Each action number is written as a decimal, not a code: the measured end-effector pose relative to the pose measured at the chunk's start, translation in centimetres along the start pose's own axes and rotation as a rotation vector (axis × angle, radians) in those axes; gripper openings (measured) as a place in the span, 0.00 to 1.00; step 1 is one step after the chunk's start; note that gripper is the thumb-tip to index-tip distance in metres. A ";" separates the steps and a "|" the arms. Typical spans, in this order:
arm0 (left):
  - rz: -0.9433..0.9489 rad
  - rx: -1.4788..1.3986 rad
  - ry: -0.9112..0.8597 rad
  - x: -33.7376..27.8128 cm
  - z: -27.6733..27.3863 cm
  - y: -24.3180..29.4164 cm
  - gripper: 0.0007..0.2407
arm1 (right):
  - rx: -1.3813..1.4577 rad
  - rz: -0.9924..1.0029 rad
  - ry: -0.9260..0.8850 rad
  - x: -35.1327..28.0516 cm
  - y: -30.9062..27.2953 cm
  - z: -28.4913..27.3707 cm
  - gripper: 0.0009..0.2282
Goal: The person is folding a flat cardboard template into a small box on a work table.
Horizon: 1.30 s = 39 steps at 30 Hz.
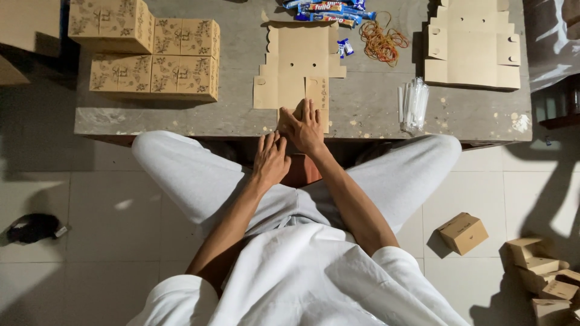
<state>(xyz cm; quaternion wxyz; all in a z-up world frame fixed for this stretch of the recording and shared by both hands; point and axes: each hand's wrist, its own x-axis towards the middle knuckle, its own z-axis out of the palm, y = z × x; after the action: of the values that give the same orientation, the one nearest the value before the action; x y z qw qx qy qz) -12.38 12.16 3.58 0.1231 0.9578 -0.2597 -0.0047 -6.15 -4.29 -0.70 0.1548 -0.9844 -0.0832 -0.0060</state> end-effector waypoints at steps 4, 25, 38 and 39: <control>-0.023 -0.062 0.004 0.9 -0.5 -0.4 0.22 | 0.001 0.014 -0.028 0.2 -0.1 -0.4 0.22; -0.092 -0.067 0.216 7.0 4.3 -4.8 0.10 | -0.027 0.077 -0.216 1.3 0.4 0.4 0.39; -0.342 -0.272 0.237 7.2 1.6 -4.3 0.36 | -0.081 -0.082 -0.005 3.9 1.9 1.0 0.33; -0.415 -0.333 0.228 7.1 1.3 -4.4 0.40 | -0.113 -0.084 -0.011 3.9 1.6 0.6 0.32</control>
<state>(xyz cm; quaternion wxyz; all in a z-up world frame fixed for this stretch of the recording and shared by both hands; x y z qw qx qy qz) -4.19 12.00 1.67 0.3034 0.9514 -0.0380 0.0355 -2.01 -5.00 -1.66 0.0981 -0.9872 -0.1248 -0.0120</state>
